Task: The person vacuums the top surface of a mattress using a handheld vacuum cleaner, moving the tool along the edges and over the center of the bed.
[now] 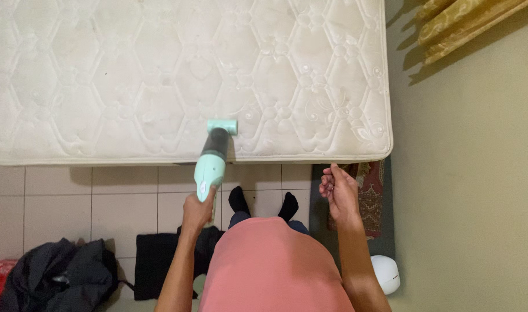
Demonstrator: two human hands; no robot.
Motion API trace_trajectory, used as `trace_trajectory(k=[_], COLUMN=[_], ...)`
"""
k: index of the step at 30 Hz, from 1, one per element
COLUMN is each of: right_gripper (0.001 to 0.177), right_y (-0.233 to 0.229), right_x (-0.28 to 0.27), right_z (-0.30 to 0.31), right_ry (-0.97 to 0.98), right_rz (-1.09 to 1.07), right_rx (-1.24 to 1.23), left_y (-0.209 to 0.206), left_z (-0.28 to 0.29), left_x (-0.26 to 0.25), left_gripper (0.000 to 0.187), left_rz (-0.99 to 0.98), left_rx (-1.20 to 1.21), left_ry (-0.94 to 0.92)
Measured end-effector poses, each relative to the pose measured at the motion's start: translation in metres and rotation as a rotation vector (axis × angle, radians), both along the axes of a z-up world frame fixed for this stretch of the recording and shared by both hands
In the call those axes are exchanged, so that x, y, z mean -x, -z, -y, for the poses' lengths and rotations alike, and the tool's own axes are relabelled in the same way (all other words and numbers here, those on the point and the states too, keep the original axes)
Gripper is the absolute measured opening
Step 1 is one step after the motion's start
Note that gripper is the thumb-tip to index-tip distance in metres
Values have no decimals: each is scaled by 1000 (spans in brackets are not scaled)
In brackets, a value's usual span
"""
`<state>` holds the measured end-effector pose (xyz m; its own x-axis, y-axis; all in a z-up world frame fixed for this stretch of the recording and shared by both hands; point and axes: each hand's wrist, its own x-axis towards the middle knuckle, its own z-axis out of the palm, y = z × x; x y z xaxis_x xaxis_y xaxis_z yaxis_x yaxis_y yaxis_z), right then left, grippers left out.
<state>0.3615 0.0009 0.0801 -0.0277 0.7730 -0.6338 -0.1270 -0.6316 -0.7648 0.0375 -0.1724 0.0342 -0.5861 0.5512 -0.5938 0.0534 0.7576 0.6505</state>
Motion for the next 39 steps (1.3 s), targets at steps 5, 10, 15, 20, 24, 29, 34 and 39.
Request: trace_trajectory(k=[5,10,15,20,24,29,34,39], right_gripper=[31,31,29,30,30,30,30,29], right_y=[1,2,-1,-5,-6,-5,-1,-3], right_x=[-9,-16,-24,-27,-26,-24,-25,-30], right_z=[-9,-16,-23,-26,-25,-25,-22,-18], right_ry=[-22,-32,-15,-3,-10,17,29,95], right_rz=[-33,-32,-40,9,39,25,6,-2], right_rx=[19,17,18,10,-17,14,-1,23], left_y=[1,0,-9,-18,-11,6,13,25], left_z=[42,36,-2,-31,-45,-73,-115,-169], left_x=[-30,-55,-57,-47,-37,-25,-9,8], left_gripper=[53,54,53,52,51,44,52,51], left_rz=[-151,-131,-74,24,28,15,-10,-28], left_rx=[105,75,49,41,2,-94,-87,-32], left_ry=[105,20,-26,-99,-87,-64,-42,7])
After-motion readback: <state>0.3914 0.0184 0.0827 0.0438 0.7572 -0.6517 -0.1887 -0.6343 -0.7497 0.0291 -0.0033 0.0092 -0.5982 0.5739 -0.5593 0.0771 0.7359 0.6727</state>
